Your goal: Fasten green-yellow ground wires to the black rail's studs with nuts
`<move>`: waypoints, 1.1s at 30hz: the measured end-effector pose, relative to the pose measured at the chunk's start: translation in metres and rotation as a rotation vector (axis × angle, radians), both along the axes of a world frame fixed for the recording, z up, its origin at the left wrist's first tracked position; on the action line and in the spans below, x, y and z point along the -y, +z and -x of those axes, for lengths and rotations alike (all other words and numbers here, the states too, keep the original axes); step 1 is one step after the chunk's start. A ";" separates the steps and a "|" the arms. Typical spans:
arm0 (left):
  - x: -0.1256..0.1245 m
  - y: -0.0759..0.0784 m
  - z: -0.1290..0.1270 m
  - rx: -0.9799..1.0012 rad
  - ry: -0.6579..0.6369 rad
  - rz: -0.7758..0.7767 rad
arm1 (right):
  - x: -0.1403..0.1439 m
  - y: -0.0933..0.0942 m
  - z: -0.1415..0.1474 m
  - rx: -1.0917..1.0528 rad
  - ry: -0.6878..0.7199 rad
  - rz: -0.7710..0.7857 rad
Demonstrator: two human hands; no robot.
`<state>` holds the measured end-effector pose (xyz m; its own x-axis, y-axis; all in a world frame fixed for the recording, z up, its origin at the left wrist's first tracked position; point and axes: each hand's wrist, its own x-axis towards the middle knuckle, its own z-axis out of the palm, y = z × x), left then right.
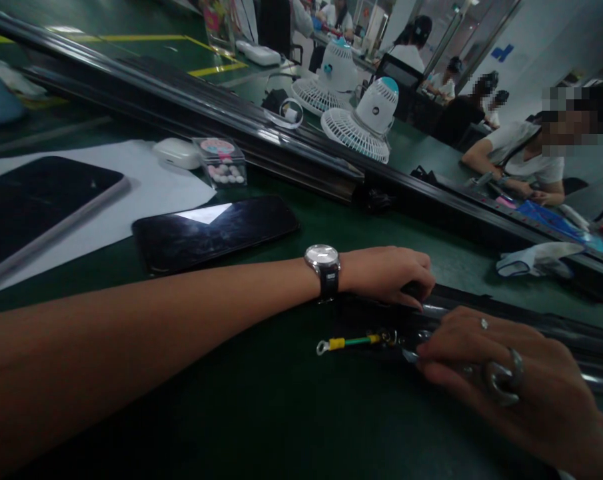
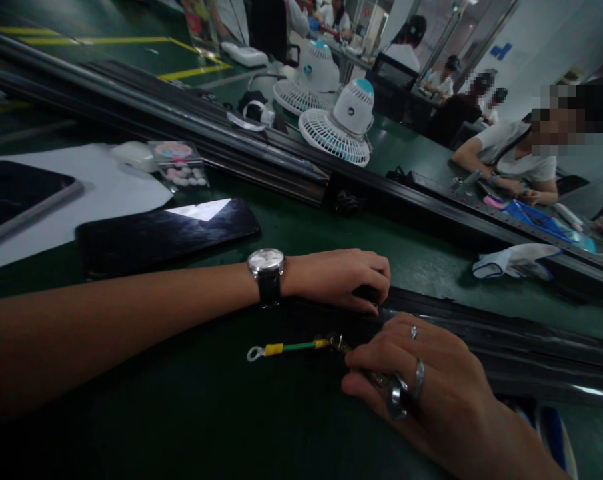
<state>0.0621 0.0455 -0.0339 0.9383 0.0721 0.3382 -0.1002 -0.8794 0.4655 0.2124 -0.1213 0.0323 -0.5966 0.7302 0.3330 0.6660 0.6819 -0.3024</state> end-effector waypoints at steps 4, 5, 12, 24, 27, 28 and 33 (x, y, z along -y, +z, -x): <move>-0.002 0.001 0.001 -0.003 -0.049 -0.005 | -0.006 0.007 -0.013 0.164 0.136 0.025; -0.002 0.001 0.002 -0.002 -0.060 0.001 | -0.008 0.010 -0.016 0.237 0.191 0.044; -0.001 0.000 0.001 0.043 -0.019 0.007 | -0.001 0.022 -0.014 0.160 0.119 -0.043; 0.002 -0.001 -0.001 0.025 0.017 -0.030 | 0.002 0.006 0.008 0.049 -0.145 -0.100; 0.002 0.000 -0.001 0.017 0.017 -0.033 | 0.002 0.005 0.011 0.041 -0.131 -0.099; 0.002 0.000 -0.001 0.013 0.014 -0.032 | 0.002 0.005 0.011 0.036 -0.124 -0.096; 0.001 0.000 0.000 -0.003 -0.019 0.009 | -0.003 0.013 0.000 0.092 0.136 -0.037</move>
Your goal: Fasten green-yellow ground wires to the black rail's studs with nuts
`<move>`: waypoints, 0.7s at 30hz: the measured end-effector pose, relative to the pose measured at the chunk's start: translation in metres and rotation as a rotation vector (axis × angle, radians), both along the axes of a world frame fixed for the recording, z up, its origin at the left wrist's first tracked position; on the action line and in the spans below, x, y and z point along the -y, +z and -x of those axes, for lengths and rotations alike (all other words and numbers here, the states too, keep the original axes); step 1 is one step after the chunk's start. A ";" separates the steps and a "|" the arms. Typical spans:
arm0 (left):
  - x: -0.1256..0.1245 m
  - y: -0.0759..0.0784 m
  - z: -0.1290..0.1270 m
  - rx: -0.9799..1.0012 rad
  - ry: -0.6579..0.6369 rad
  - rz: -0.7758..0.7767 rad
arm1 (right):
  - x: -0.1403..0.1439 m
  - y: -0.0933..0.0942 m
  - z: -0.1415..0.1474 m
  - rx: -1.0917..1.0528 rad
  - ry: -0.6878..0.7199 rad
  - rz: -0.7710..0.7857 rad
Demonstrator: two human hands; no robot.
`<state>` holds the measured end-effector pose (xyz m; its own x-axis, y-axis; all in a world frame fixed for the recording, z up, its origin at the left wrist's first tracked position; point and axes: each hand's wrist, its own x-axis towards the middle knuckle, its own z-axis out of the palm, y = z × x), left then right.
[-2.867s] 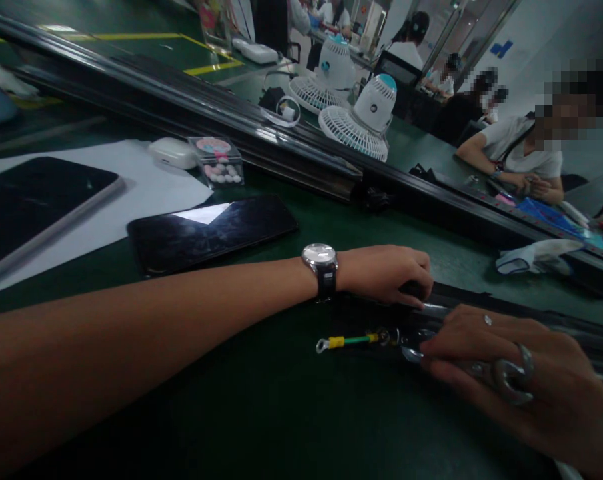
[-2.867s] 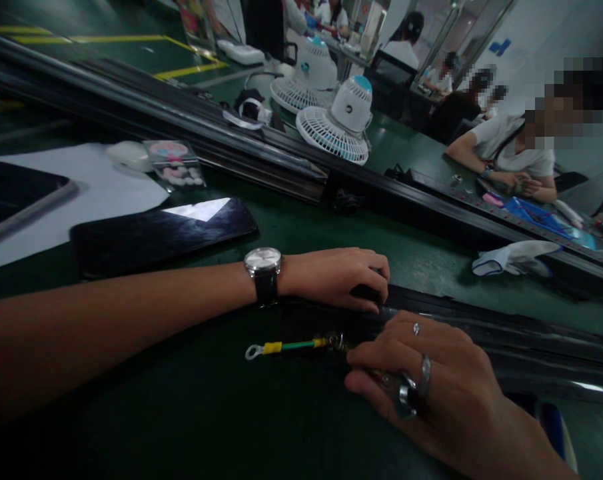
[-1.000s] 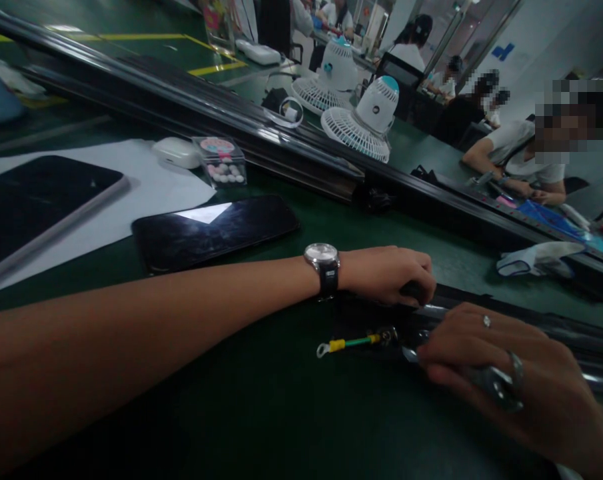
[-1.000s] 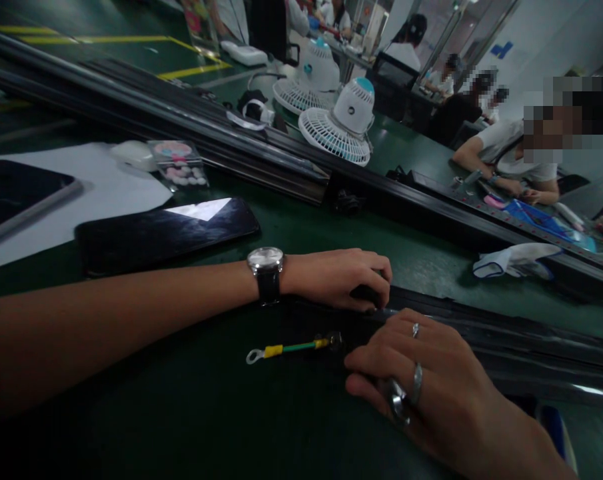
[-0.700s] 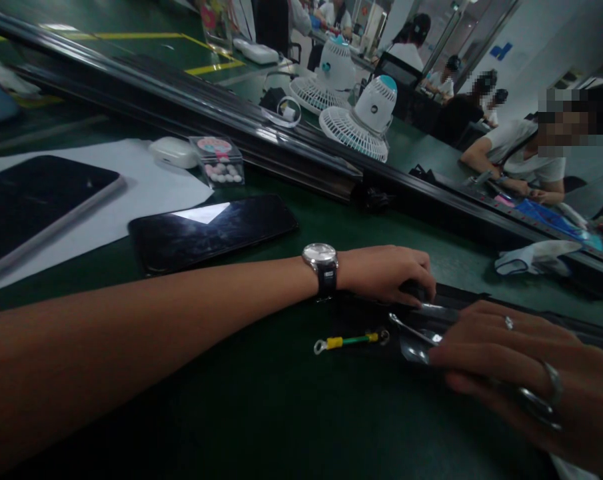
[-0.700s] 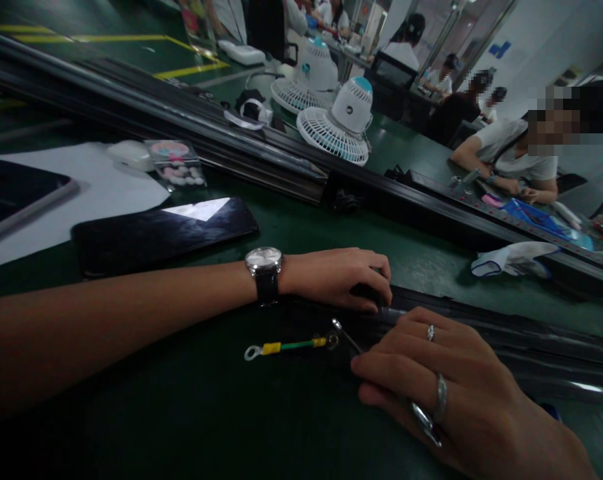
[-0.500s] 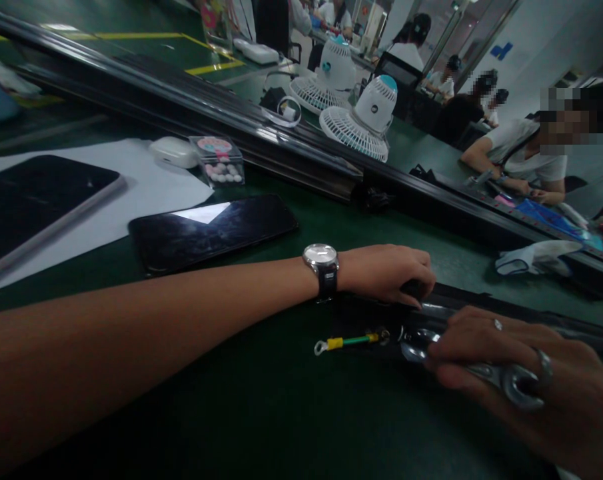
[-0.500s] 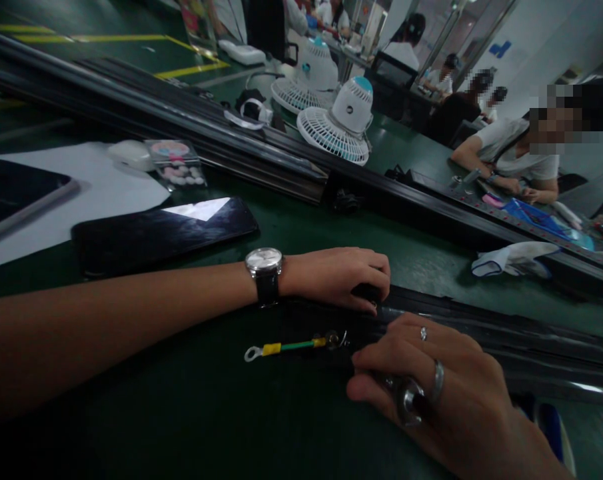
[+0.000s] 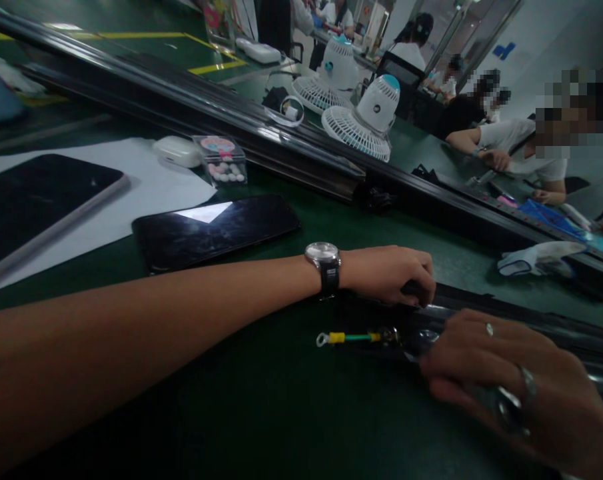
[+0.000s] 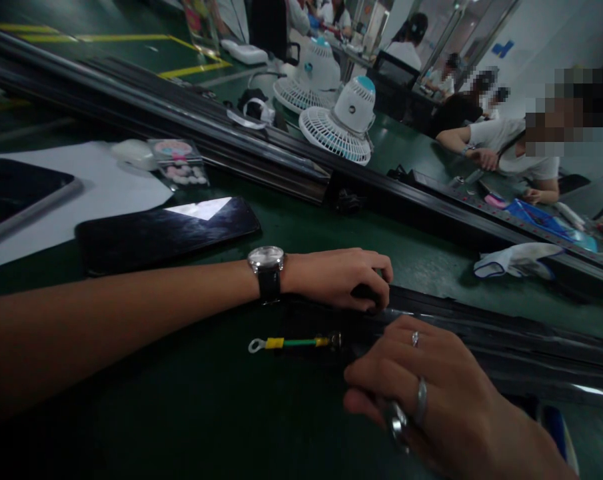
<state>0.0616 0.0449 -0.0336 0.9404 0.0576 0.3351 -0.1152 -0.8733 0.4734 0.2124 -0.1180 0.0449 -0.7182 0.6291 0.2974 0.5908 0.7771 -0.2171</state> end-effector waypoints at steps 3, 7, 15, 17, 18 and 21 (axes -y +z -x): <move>0.000 0.000 0.001 0.019 -0.010 0.016 | -0.003 0.009 -0.010 0.092 0.134 0.042; 0.001 0.002 0.001 0.018 0.001 0.014 | -0.003 0.013 -0.012 0.052 0.042 0.014; 0.002 0.002 0.001 0.026 0.019 -0.013 | 0.006 -0.004 -0.005 -0.044 -0.213 0.012; 0.002 0.002 0.001 0.012 0.015 -0.017 | 0.008 -0.007 -0.004 -0.061 -0.267 -0.009; 0.002 0.003 0.000 0.004 0.014 -0.018 | 0.009 -0.009 -0.003 -0.065 -0.293 -0.020; 0.002 0.002 0.000 -0.005 0.019 -0.013 | 0.011 -0.010 0.001 -0.081 -0.351 -0.043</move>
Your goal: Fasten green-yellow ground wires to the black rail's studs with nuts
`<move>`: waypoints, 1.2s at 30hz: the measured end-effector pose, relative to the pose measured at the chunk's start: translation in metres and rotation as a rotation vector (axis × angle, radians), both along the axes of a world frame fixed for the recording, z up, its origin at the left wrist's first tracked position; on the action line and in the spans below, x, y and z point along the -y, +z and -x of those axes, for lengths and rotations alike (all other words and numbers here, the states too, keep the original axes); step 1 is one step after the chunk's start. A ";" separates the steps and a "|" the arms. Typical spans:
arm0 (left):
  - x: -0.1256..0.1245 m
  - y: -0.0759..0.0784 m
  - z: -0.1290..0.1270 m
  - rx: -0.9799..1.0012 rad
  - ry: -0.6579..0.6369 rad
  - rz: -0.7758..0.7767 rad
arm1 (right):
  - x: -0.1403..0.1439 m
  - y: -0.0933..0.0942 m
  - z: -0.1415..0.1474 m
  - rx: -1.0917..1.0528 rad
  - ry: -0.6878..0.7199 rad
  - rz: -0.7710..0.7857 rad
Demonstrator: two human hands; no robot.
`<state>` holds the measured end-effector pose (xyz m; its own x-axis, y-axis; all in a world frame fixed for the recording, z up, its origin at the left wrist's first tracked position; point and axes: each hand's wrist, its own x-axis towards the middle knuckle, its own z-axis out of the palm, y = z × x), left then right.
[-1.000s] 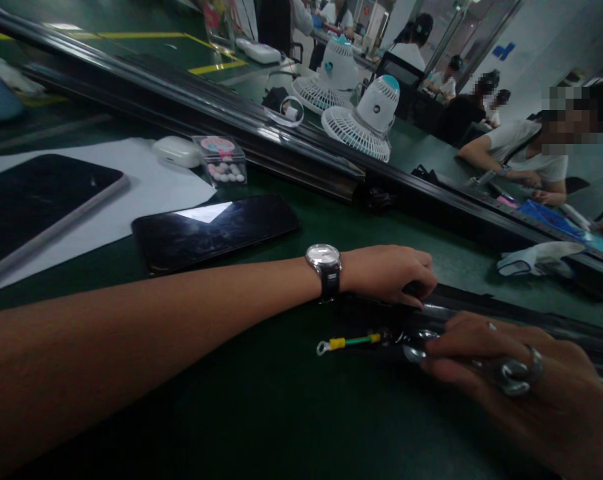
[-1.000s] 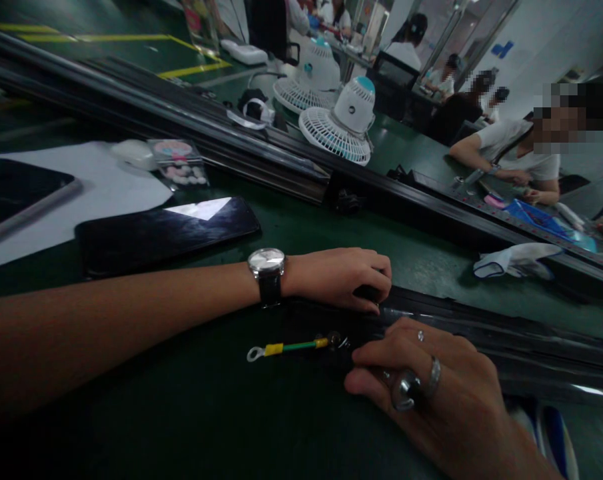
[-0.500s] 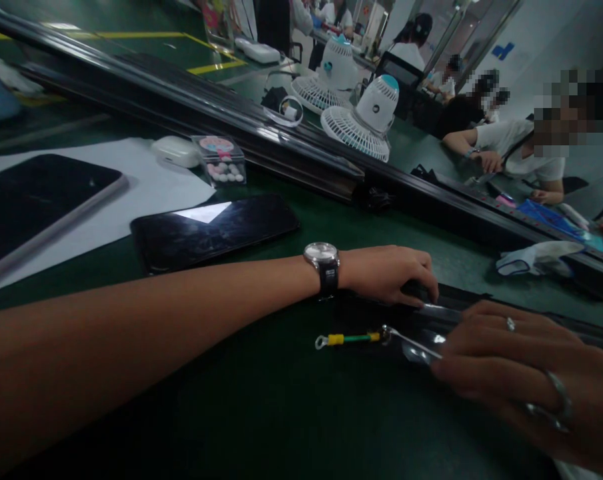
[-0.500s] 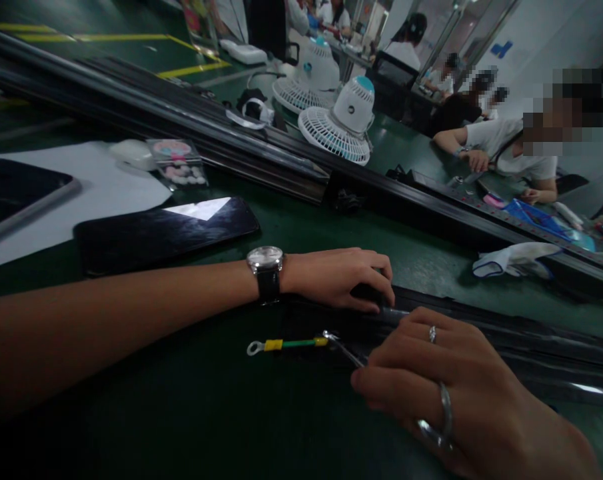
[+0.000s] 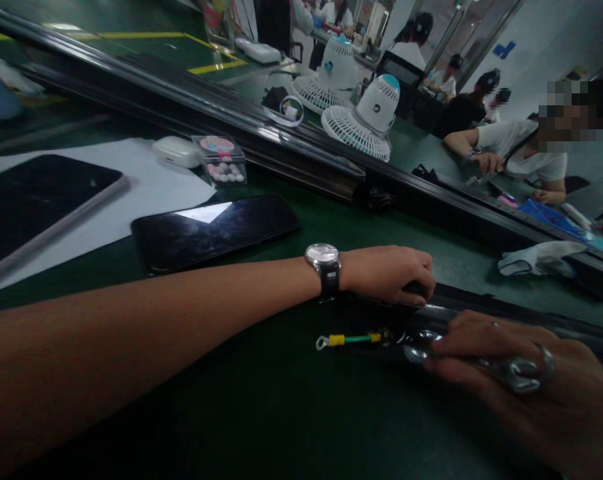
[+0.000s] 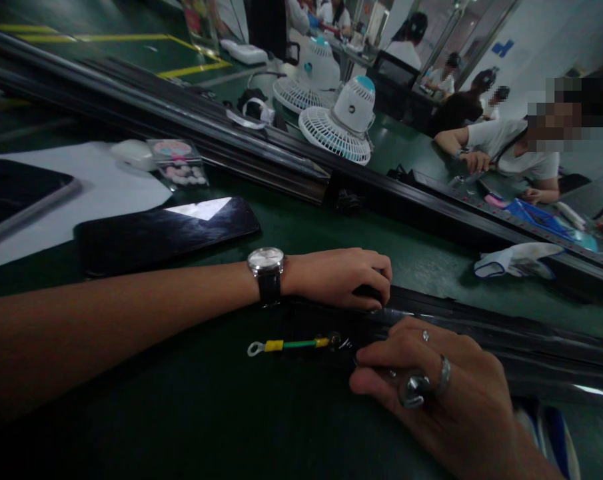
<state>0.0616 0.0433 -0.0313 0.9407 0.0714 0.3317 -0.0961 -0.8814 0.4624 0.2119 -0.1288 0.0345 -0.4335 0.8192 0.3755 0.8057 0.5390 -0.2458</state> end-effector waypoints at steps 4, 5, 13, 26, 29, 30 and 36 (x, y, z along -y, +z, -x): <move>0.000 -0.003 -0.001 0.044 0.013 0.003 | -0.001 0.000 0.007 -0.056 0.039 -0.003; 0.000 -0.004 -0.001 0.053 0.016 0.004 | -0.002 0.000 0.009 -0.068 0.053 0.001; -0.004 -0.003 0.001 0.017 -0.046 -0.006 | -0.018 0.007 -0.012 0.027 0.449 0.241; -0.001 -0.001 0.001 0.049 -0.033 -0.025 | -0.017 0.015 -0.021 0.039 0.435 0.277; -0.002 -0.002 0.001 0.044 -0.030 -0.014 | -0.015 0.015 -0.022 -0.003 0.319 0.219; -0.002 -0.002 0.001 0.037 -0.028 -0.013 | -0.015 0.015 -0.022 -0.028 0.273 0.199; -0.002 -0.002 0.000 -0.005 0.003 -0.024 | -0.012 0.006 -0.013 -0.088 0.161 0.142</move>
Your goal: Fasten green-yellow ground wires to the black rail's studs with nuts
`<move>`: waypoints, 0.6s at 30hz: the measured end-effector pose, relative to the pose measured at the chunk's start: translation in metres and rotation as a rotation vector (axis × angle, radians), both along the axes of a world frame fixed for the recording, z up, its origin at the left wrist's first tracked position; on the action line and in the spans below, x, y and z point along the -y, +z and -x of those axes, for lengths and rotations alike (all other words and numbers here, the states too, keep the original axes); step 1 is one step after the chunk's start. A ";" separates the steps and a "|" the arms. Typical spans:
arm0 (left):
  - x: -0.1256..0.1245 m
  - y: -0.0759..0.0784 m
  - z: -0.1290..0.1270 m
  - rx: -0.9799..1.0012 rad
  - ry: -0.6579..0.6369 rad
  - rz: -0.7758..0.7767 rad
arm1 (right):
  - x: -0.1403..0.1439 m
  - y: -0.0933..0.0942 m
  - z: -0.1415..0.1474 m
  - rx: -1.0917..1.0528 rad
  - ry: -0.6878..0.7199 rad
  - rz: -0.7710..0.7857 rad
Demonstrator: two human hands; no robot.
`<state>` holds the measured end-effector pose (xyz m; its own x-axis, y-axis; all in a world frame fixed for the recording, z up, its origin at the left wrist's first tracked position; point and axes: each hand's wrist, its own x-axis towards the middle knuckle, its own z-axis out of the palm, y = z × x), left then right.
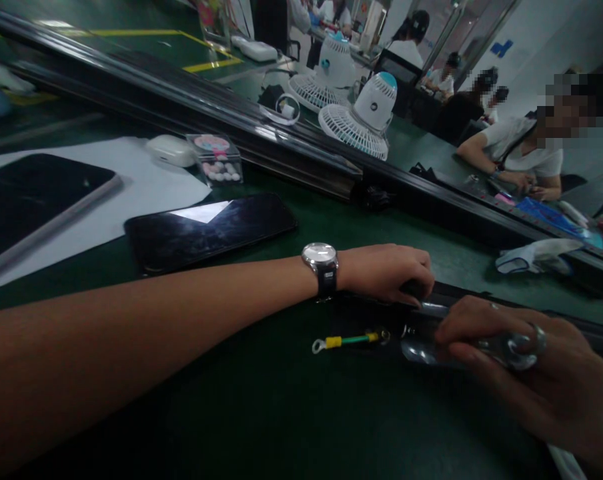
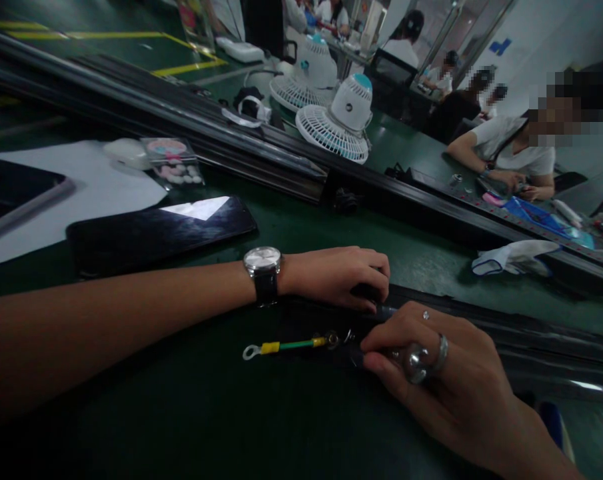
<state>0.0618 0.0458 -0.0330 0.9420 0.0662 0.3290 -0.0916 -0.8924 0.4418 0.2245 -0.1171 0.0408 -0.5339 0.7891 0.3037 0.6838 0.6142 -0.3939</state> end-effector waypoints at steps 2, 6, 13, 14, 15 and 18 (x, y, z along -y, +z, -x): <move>0.000 0.000 0.000 0.001 0.008 -0.007 | 0.001 -0.002 0.004 0.023 -0.026 -0.027; 0.001 0.000 0.000 0.013 0.006 -0.026 | 0.003 -0.002 0.010 0.031 -0.077 -0.067; 0.002 0.001 0.000 0.009 0.013 -0.021 | 0.005 -0.005 0.018 0.032 -0.108 -0.124; 0.002 0.001 0.000 0.008 0.015 -0.018 | 0.005 -0.006 0.019 0.033 -0.101 -0.134; 0.002 0.001 0.000 0.010 0.016 -0.017 | 0.005 -0.006 0.019 0.029 -0.089 -0.139; 0.001 0.000 0.001 0.023 -0.001 -0.017 | 0.003 -0.006 0.018 0.025 -0.019 -0.098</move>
<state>0.0613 0.0451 -0.0330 0.9344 0.0593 0.3513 -0.1025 -0.8997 0.4243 0.2063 -0.1204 0.0350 -0.5277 0.7663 0.3665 0.7042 0.6359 -0.3157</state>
